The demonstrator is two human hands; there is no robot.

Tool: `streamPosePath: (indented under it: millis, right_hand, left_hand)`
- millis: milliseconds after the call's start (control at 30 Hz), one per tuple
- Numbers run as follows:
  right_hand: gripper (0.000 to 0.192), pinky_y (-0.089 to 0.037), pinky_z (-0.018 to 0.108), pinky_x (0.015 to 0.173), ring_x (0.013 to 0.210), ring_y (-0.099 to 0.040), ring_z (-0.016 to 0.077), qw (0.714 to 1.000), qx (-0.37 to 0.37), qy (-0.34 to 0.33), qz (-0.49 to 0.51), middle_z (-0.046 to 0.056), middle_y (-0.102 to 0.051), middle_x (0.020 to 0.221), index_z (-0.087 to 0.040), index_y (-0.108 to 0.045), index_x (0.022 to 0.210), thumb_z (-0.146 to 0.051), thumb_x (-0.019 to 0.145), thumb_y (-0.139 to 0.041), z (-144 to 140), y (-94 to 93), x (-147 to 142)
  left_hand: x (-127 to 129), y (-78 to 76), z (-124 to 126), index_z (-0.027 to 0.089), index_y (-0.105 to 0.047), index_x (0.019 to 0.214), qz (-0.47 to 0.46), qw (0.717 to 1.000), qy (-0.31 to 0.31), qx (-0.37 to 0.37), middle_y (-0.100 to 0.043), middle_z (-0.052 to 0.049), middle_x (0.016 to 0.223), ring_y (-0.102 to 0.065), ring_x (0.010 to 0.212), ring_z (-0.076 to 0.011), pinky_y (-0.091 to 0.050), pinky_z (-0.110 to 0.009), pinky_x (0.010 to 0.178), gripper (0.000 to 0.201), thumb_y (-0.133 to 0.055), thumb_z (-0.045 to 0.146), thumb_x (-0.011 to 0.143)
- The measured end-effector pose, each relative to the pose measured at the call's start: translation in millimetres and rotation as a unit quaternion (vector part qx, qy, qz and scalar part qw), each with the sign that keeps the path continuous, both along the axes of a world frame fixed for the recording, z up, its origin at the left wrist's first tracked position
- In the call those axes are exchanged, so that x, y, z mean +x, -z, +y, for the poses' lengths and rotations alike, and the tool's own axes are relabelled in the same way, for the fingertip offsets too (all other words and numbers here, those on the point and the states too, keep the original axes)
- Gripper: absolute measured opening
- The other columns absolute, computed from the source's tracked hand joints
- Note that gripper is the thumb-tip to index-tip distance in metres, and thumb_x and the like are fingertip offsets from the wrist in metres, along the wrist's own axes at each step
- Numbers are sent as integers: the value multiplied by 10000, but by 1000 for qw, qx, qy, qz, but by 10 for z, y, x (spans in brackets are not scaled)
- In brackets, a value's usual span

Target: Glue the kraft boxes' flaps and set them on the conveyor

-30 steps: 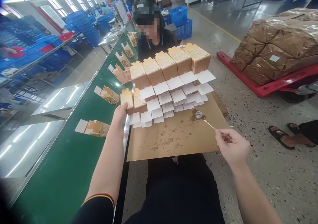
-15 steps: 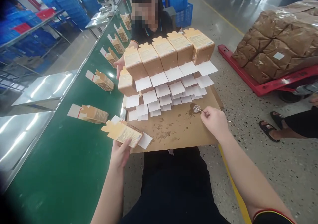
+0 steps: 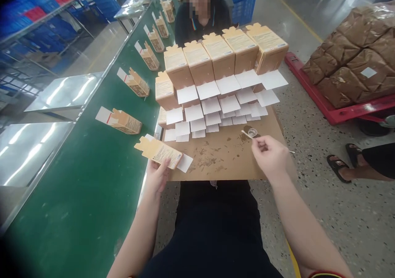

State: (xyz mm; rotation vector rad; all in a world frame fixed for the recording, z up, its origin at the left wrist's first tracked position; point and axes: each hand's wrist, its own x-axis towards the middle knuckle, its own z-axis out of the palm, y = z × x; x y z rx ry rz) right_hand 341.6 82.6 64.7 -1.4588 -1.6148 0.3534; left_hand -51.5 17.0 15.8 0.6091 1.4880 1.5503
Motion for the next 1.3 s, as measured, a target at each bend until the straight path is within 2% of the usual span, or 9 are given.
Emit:
streamPosePath:
  millis: [133,233,333,467,667,833,1000,1133,1300]
  right_hand:
    - [205,-575,316,559,625,-689,170,981,-41,-177,72,-4,-767,770,-295,-770,901,-291,1071,-655,-393,185,-731]
    - [251,-536,283,563,582,-630,146,969,-52,-231,73,-3,-709,700,-252,-696,800,-234,1038,-620,-556,442,-1216]
    - [265,-497,273,575,578,-589,144,964,-58,-255,50,-6,-653,670,-249,-625,759,-208,1020,-602,-587,623,-1436]
    - [261,-479,268,595,583,-572,147,960,-66,-270,31,-8,-619,671,-252,-594,759,-179,1009,-596,-560,696,-1447]
    - [255,-456,271,578,591,-592,155,962,-62,-265,27,-5,-635,681,-252,-597,769,-168,1009,-605,-456,689,-1381]
    - [259,-519,286,588,603,-629,172,978,-43,-195,59,13,-678,689,-258,-641,774,-225,1027,-598,-313,581,-1243]
    - [251,-555,295,579,583,-640,171,984,-51,-150,87,11,-708,695,-267,-687,786,-265,1031,-637,-333,458,-998]
    - [255,-565,295,574,574,-637,168,987,-44,-117,100,8,-705,680,-264,-706,780,-286,1028,-652,-424,390,-855]
    - [295,-553,295,556,563,-630,165,986,-46,-120,106,12,-698,660,-256,-715,756,-322,1037,-651,-488,329,-849]
  left_hand:
    - [92,27,55,261,-667,1333,-7,1000,-20,10,-749,-160,1437,-728,1394,-348,-556,-544,1243,860,-1104,516,637]
    - [135,13,77,268,-658,1347,7,1000,-11,20,-761,-153,1407,-750,1356,-345,-586,-530,1209,876,-1107,508,633]
    - [165,-12,80,279,-649,1366,18,1000,-2,24,-765,-149,1394,-771,1313,-340,-615,-507,1168,898,-1106,516,630]
    - [191,-23,74,283,-638,1376,20,999,-2,25,-754,-149,1410,-767,1318,-338,-612,-495,1165,905,-1104,513,635]
    - [211,-37,66,277,-638,1344,26,999,3,26,-763,-137,1363,-764,1309,-336,-600,-506,1162,837,-1081,501,670]
    - [329,-44,-3,283,-596,1349,100,994,15,42,-712,-131,1408,-741,1332,-327,-585,-484,1170,844,-1077,449,674]
    - [454,77,-139,270,-570,1351,219,976,-2,20,-697,-119,1310,-720,1317,-353,-588,-476,1143,858,-1071,376,662]
    - [466,175,-182,289,-550,1310,247,969,-19,8,-707,-94,1236,-737,1260,-358,-610,-486,1085,824,-1051,364,660]
    - [489,136,-141,307,-548,1225,272,962,8,-37,-729,-103,1192,-769,1178,-398,-628,-575,1066,751,-1041,347,660]
